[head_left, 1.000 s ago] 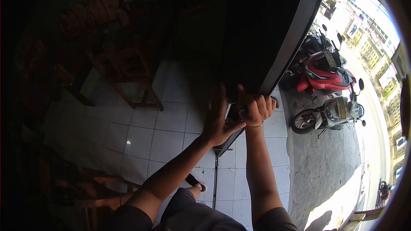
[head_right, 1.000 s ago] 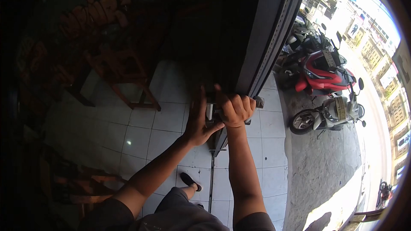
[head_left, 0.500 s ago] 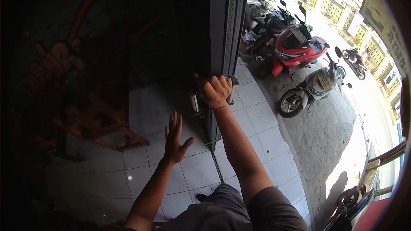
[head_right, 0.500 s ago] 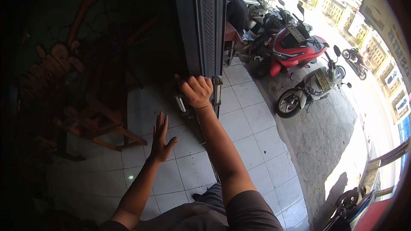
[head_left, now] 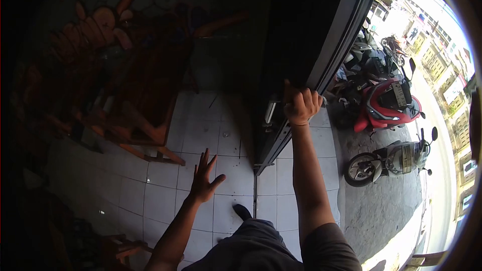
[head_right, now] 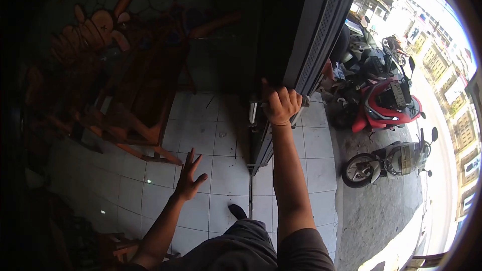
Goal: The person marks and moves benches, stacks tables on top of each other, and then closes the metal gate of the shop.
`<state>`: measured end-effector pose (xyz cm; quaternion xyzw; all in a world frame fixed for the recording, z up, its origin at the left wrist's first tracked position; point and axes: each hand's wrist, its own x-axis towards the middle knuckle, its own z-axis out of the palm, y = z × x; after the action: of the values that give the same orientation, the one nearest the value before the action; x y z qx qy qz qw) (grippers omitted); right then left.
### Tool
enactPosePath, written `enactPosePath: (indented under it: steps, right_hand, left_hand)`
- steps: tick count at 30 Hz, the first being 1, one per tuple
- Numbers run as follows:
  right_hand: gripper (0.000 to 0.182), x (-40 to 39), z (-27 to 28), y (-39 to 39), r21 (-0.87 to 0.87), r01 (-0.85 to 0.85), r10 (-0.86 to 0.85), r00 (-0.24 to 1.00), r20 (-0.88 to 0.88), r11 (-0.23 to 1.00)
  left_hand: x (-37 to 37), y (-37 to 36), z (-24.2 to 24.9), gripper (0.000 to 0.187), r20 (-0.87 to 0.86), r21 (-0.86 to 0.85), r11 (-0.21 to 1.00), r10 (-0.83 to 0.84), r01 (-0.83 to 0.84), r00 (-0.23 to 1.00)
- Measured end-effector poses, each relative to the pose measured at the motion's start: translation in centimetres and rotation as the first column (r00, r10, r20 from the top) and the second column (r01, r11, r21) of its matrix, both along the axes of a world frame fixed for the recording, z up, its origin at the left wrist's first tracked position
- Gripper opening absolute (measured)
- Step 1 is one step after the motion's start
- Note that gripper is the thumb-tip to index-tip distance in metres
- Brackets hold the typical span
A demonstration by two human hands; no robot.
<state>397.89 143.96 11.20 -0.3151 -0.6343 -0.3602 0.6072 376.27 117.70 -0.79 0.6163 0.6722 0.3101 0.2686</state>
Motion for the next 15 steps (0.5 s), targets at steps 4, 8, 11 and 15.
enactPosePath:
  steps: [4,8,11,15]
  right_hand:
    - [0.029,-1.5,0.0,6.0,-0.017,0.001,0.000,1.000,0.013,1.000]
    - [0.025,-2.6,0.3,10.8,-0.004,0.026,-0.026,1.000,0.012,1.000]
    - [0.027,-2.8,0.3,13.5,0.020,0.076,-0.077,0.996,0.046,0.997]
    - [0.023,-3.5,1.1,15.2,-0.005,0.082,-0.081,0.989,0.128,0.997]
  left_hand:
    - [-0.8,1.2,-1.4,0.085,-0.004,-0.045,0.996,0.076,-0.076,0.997]
    - [-2.0,-0.7,-1.6,0.081,-0.019,-0.108,0.981,0.157,-0.159,0.987]
    - [-2.8,-4.2,-2.0,0.078,-0.023,-0.154,0.949,0.276,-0.276,0.961]
    - [-3.0,-10.5,-1.3,0.074,-0.095,-0.257,0.841,0.468,-0.476,0.878]
